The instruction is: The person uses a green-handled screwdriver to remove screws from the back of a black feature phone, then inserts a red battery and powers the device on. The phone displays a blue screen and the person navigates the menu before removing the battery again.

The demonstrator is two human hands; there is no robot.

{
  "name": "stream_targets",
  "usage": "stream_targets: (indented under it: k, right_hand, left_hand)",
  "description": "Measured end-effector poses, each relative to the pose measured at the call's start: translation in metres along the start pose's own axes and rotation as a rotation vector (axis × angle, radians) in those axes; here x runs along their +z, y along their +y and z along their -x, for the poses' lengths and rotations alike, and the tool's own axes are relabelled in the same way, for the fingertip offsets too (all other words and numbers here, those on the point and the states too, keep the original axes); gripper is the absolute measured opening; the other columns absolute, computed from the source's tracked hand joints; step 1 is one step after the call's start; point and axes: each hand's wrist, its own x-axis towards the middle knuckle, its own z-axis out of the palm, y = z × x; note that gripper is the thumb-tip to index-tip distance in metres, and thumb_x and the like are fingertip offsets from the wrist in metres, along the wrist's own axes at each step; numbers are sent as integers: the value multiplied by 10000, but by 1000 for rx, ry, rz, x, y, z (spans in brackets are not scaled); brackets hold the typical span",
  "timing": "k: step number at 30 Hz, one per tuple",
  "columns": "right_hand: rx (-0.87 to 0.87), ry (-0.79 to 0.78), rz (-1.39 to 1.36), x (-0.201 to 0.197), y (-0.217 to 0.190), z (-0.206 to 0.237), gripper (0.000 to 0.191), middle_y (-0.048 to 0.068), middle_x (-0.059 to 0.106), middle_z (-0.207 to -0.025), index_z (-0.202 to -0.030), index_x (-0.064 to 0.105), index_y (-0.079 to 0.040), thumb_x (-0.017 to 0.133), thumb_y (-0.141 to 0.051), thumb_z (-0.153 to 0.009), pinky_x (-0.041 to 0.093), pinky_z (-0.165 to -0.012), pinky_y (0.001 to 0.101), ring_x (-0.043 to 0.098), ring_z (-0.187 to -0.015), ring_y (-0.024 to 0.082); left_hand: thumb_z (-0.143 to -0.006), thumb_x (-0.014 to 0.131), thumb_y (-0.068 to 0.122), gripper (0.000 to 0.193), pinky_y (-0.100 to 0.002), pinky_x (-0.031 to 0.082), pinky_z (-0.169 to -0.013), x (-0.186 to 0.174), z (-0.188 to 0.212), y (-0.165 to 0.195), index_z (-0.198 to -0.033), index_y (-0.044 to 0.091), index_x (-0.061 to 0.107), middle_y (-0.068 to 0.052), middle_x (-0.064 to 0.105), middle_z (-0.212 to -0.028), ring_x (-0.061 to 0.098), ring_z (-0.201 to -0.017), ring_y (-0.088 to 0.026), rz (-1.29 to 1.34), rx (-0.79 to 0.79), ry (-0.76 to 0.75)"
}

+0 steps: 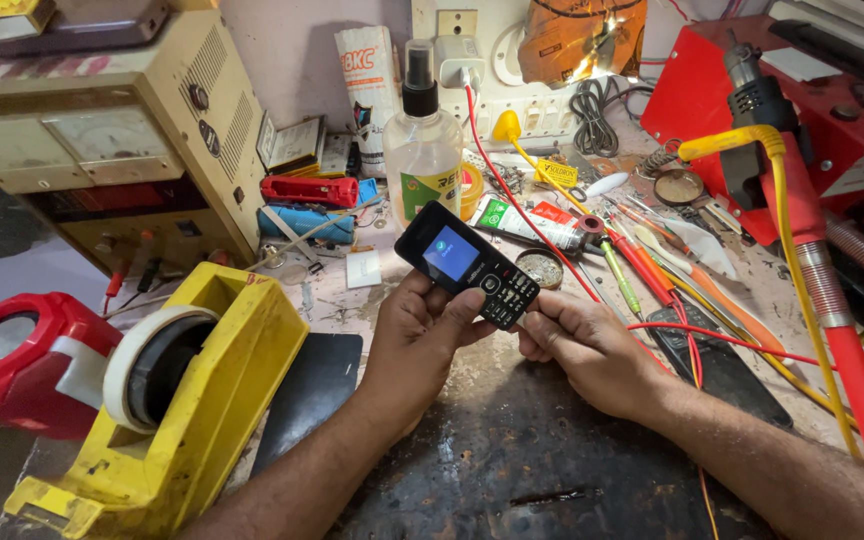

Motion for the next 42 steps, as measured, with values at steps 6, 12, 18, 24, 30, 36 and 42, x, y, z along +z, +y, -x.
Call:
stream_targets:
  k: [6,12,18,24,30,36,42]
  right_hand:
    - [1,-6,-24,0,-1,0,227,-8,588,-806,-915,606,-39,522,-201,-1050,495,-705,255,528,-755,74]
    - [-3,-5,-35,0,-2,0,231,-7,589,-808,-912,609,-37,517,-199,-1050,494,-703,255,528,-753,76]
    - [-15,-3,-7,0,1,0,242,0,586,-797,-892,603,-35,516,-195,-1051,478,-677,255,517,-738,80]
    - [-3,-6,-29,0,3,0,240,1,581,-792,-890,601,-33,518,-191,-1050,467,-666,253,502,-729,81]
    - [-5,-4,-37,0,3,-2,227,-2,587,-804,-902,605,-36,521,-191,-1044,480,-682,251,517,-740,76]
    - [2,0,-23,0,1,-1,233,-3,598,-806,-905,610,-36,517,-198,-1044,492,-689,254,534,-743,77]
    - [-4,-6,-29,-1,0,0,232,-1,579,-797,-898,600,-34,521,-194,-1046,477,-680,255,512,-739,80]
  left_hand:
    - [-990,643,139,270,-366,628,-948,1,1,2,-1229,28,585,-76,727,-1164,711,-1057,-151,-22,-12,6]
    - [-986,639,135,282,-360,624,-951,1,1,3,-1244,36,584,-68,725,-1167,710,-1059,-148,2,-13,1]
    - [-988,634,112,256,-339,624,-904,2,1,2,-1233,44,601,-59,733,-1159,708,-1034,-134,-15,-32,25]
    - [-985,641,109,254,-334,622,-893,1,0,-1,-1229,43,609,-57,737,-1152,712,-1023,-131,-9,-23,26]
    - [-980,653,117,252,-342,625,-885,0,-1,-2,-1216,44,608,-59,741,-1143,715,-1015,-133,-11,-28,38]
    - [-988,647,144,257,-346,625,-910,0,0,0,-1224,50,608,-55,738,-1138,714,-1023,-130,-27,-36,23]
    - [-984,645,149,278,-354,614,-912,1,0,2,-1240,50,608,-53,738,-1141,708,-1023,-129,-20,-31,25]
